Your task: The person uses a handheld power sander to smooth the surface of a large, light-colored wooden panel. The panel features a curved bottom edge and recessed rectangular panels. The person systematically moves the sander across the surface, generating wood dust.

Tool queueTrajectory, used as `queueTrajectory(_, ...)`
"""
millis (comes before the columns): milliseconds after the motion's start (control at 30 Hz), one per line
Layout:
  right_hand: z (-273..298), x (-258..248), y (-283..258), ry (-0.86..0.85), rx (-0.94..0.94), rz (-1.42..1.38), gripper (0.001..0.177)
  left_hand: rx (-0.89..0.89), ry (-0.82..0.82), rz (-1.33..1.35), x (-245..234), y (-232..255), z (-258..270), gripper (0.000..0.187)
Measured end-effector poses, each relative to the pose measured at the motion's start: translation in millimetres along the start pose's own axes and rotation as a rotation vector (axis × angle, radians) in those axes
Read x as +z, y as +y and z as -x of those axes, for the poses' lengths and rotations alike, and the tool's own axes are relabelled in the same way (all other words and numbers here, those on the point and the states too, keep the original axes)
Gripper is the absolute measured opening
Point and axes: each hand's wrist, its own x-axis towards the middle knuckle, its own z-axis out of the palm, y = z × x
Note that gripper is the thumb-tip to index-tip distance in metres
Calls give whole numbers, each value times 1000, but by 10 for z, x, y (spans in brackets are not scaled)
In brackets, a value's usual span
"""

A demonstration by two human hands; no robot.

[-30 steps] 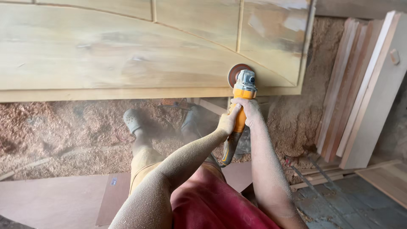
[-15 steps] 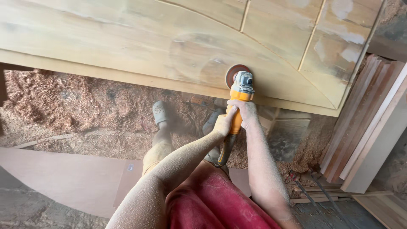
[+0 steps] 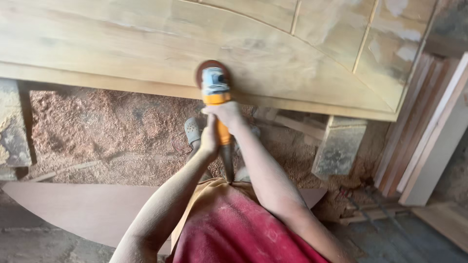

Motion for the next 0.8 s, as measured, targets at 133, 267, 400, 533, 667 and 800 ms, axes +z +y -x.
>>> queueTrajectory(133, 31, 74, -93, -84, 22, 258, 32, 53, 70, 308, -13, -177, -30, 74)
queueTrajectory(267, 171, -503, 181, -50, 73, 187, 30, 58, 77, 104, 316, -672, -149, 82)
queueTrajectory(400, 368, -1344, 540, 53, 72, -295, 29, -139, -108, -362, 901, -1005, -271, 86)
queueTrajectory(533, 389, -1780, 668, 167, 120, -521, 26, -193, -149, -588, 1248, -960, -352, 81)
queueTrajectory(667, 135, -1285, 433, 80, -76, -389, 33, -54, -84, -501, 929, -576, -297, 80)
queueTrajectory(800, -53, -776, 18, -49, -147, 139, 33, 44, 77, 204, 709, -280, -194, 69)
